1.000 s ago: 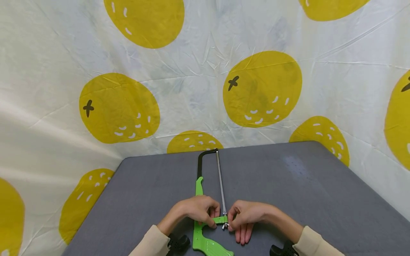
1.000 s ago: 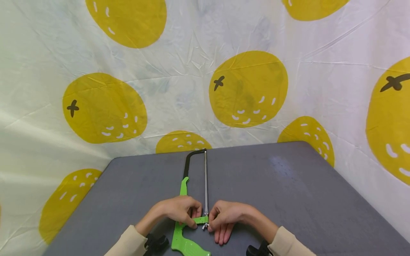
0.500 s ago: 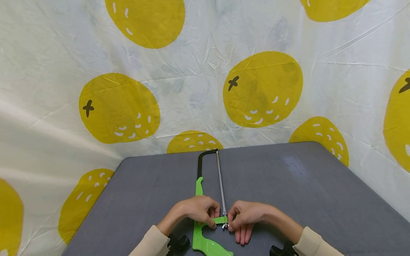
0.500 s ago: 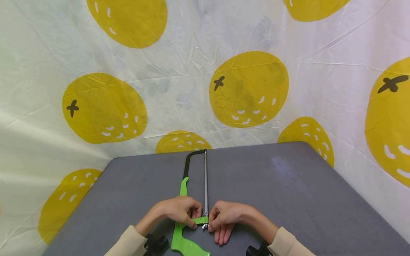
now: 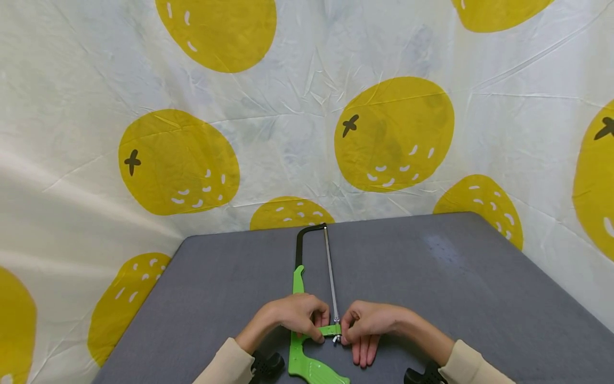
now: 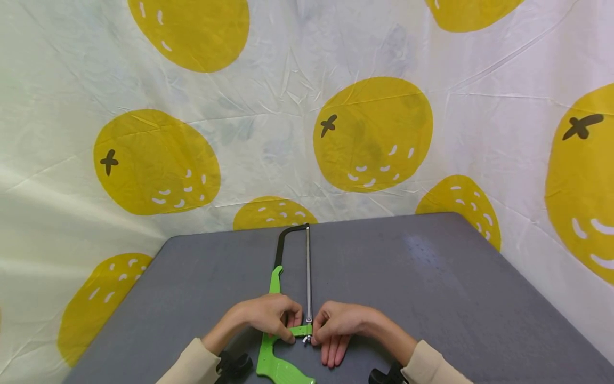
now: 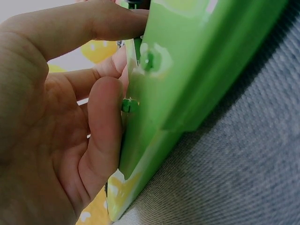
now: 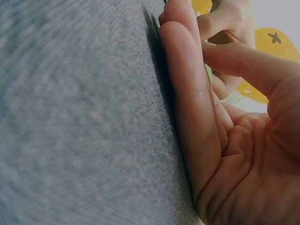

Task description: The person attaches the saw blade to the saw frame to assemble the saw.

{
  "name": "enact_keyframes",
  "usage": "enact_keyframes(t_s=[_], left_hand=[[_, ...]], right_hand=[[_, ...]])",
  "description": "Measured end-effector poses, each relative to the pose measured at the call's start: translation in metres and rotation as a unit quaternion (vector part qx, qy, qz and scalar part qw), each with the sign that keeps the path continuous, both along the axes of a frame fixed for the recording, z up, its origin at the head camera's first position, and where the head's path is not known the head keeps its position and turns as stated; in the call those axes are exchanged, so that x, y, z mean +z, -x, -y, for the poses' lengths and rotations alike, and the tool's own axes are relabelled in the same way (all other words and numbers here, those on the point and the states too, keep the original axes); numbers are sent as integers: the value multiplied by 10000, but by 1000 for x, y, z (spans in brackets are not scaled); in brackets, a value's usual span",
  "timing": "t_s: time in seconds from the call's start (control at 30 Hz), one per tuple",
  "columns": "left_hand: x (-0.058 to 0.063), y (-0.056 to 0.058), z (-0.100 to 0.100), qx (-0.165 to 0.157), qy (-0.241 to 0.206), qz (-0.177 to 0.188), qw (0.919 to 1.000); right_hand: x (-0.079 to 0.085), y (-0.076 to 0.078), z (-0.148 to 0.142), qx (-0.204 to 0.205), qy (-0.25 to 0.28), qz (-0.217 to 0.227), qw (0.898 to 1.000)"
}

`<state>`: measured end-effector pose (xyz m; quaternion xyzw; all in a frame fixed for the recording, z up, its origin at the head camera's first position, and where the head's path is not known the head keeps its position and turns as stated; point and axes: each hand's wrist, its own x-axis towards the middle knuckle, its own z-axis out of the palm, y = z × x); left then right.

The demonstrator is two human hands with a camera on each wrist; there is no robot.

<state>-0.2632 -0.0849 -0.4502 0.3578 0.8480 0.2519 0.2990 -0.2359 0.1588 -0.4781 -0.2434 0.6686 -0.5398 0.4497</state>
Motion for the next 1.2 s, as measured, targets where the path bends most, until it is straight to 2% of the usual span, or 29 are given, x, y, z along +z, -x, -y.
enact_keyframes(t_s=[1.2], left_hand=[[-4, 0, 0, 23, -19, -98, 9999]], right_hand=[[-3, 0, 0, 24, 25, 156, 9999]])
